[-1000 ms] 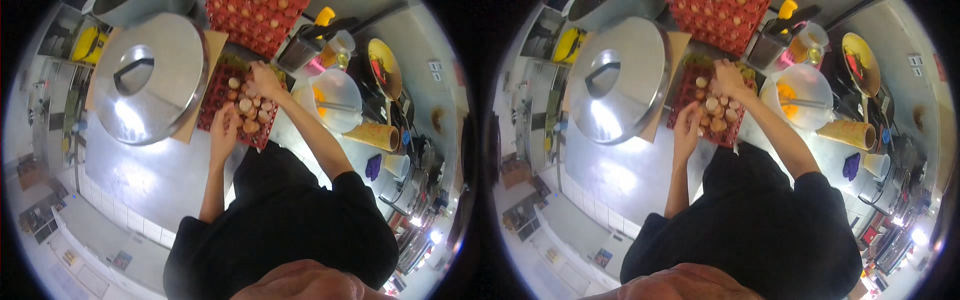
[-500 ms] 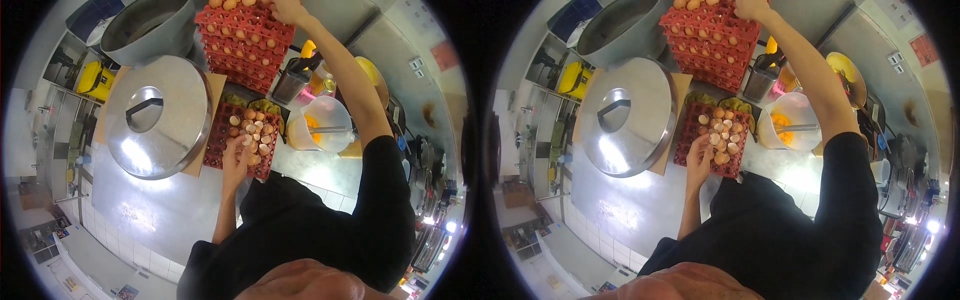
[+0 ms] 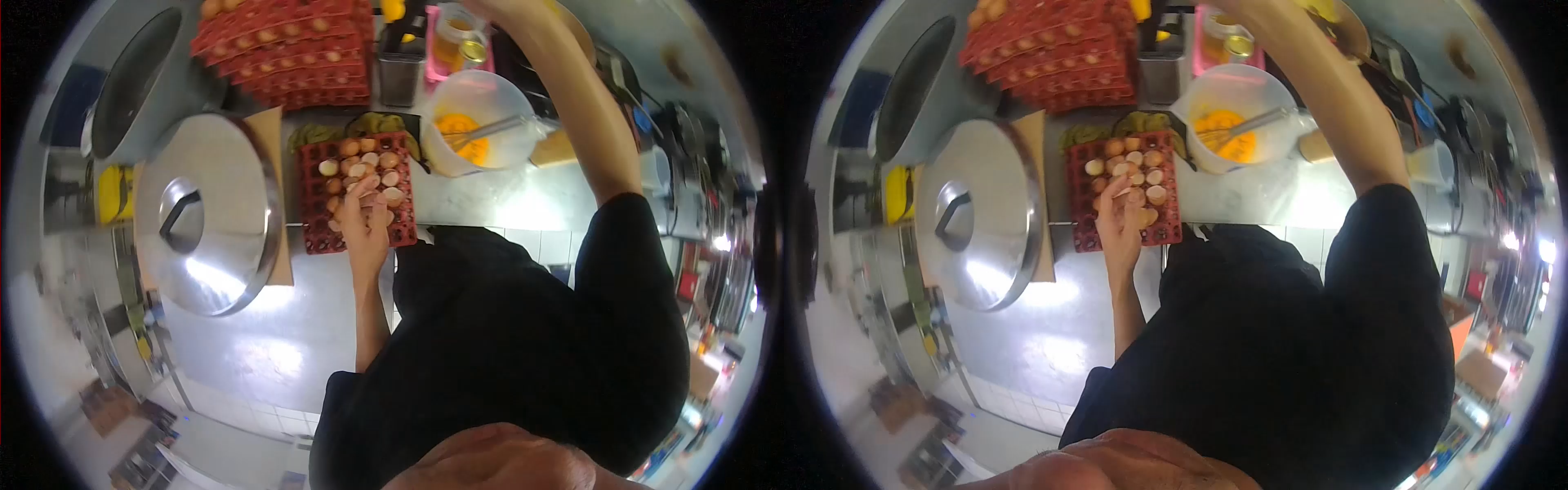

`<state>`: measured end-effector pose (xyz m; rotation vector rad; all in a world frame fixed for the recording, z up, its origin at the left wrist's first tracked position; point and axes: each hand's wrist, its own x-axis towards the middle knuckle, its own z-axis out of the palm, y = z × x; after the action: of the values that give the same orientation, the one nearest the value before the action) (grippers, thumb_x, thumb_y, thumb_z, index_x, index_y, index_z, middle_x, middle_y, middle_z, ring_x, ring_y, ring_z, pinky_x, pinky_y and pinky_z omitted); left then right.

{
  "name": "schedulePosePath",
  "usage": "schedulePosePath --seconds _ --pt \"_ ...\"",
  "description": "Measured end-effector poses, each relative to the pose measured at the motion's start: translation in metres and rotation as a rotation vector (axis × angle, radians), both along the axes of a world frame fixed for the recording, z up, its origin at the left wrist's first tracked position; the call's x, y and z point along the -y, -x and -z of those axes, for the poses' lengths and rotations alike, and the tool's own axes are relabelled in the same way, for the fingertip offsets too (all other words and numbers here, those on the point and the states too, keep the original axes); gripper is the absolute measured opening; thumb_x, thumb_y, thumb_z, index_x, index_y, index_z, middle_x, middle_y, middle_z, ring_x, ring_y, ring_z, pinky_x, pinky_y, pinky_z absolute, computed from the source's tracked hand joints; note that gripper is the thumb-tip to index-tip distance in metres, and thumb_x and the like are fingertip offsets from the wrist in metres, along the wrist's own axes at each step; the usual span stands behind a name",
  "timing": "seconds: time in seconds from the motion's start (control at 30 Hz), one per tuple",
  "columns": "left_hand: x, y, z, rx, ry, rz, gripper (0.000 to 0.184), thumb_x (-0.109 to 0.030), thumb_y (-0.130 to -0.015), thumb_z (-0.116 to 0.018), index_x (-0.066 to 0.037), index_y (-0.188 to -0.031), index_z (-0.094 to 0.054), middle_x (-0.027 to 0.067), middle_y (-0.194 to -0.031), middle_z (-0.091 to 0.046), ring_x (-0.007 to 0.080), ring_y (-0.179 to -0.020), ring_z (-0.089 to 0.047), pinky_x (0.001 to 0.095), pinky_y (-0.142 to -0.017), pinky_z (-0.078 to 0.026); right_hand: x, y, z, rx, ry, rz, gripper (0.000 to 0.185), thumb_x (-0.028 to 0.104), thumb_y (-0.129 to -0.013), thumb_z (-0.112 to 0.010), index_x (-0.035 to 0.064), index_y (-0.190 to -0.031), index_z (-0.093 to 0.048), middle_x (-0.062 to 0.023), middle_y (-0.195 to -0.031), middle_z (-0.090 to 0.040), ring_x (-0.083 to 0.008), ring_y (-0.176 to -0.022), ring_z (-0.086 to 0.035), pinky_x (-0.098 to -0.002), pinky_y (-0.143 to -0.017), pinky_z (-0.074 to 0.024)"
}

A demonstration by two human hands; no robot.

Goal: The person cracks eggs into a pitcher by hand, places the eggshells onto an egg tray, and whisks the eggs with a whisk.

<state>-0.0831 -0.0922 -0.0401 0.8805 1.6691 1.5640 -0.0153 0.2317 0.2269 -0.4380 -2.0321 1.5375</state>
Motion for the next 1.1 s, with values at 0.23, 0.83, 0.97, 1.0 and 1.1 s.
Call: schedulePosePath --seconds 0.23,0.83,0.97,1.0,1.1 --pt "-0.057 -0.033 -0.024 -0.15 -0.131 0.195 0.036 -0.012 -0.111 -0.07 0.001 -0.144 -0.064 0.0111 -0.132 -0.072 0.0177 -0.115 -0.069 0.0322 -0.099 -0.055 0.042 -0.211 0.131 0.314 0.135 0.281 0.042 0.014 -0.108 -0.051 0.004 -0.149 -0.058 -0.0025 -0.112 -0.063 -0.0157 -0.091 -0.058 -0.0315 -0.083 -0.0496" --pt "-0.153 -0.111 -0.05 -0.391 -0.211 0.49 0.039 -0.014 -0.108 -0.072 0.001 -0.143 -0.065 0.018 -0.129 -0.073 0.0302 -0.111 -0.071 0.0425 -0.096 -0.057 0.102 -0.264 0.226 0.276 -0.741 0.553 0.042 0.014 -0.093 -0.067 0.0032 -0.132 -0.056 -0.0178 -0.119 -0.056 -0.0413 -0.099 -0.067 -0.052 -0.082 -0.0572" --pt "-0.164 -0.11 -0.043 -0.396 -0.183 0.497 0.04 -0.016 -0.109 -0.072 0.001 -0.144 -0.064 0.0196 -0.131 -0.073 0.0308 -0.11 -0.072 0.0431 -0.092 -0.058 0.098 -0.266 0.227 0.269 -0.671 0.557 0.039 0.014 -0.095 -0.066 0.0021 -0.131 -0.055 -0.0186 -0.12 -0.055 -0.0421 -0.1 -0.066 -0.053 -0.083 -0.0567" --pt "-0.163 -0.11 -0.045 -0.427 -0.167 0.492 0.04 -0.016 -0.109 -0.071 0.001 -0.144 -0.064 0.0199 -0.131 -0.072 0.0309 -0.11 -0.073 0.0434 -0.092 -0.058 0.098 -0.266 0.229 0.286 -0.666 0.54 0.039 0.014 -0.095 -0.066 0.0019 -0.13 -0.055 -0.0184 -0.119 -0.054 -0.0421 -0.1 -0.065 -0.0532 -0.083 -0.0565" --pt "-0.164 -0.11 -0.042 -0.423 -0.166 0.485 0.039 -0.017 -0.109 -0.071 0.0 -0.144 -0.064 0.0192 -0.131 -0.072 0.0306 -0.109 -0.073 0.0433 -0.089 -0.059 0.099 -0.267 0.218 0.184 -0.636 0.565 0.037 0.013 -0.095 -0.066 0.0032 -0.129 -0.055 -0.0182 -0.118 -0.054 -0.0422 -0.099 -0.065 -0.0534 -0.082 -0.0562"
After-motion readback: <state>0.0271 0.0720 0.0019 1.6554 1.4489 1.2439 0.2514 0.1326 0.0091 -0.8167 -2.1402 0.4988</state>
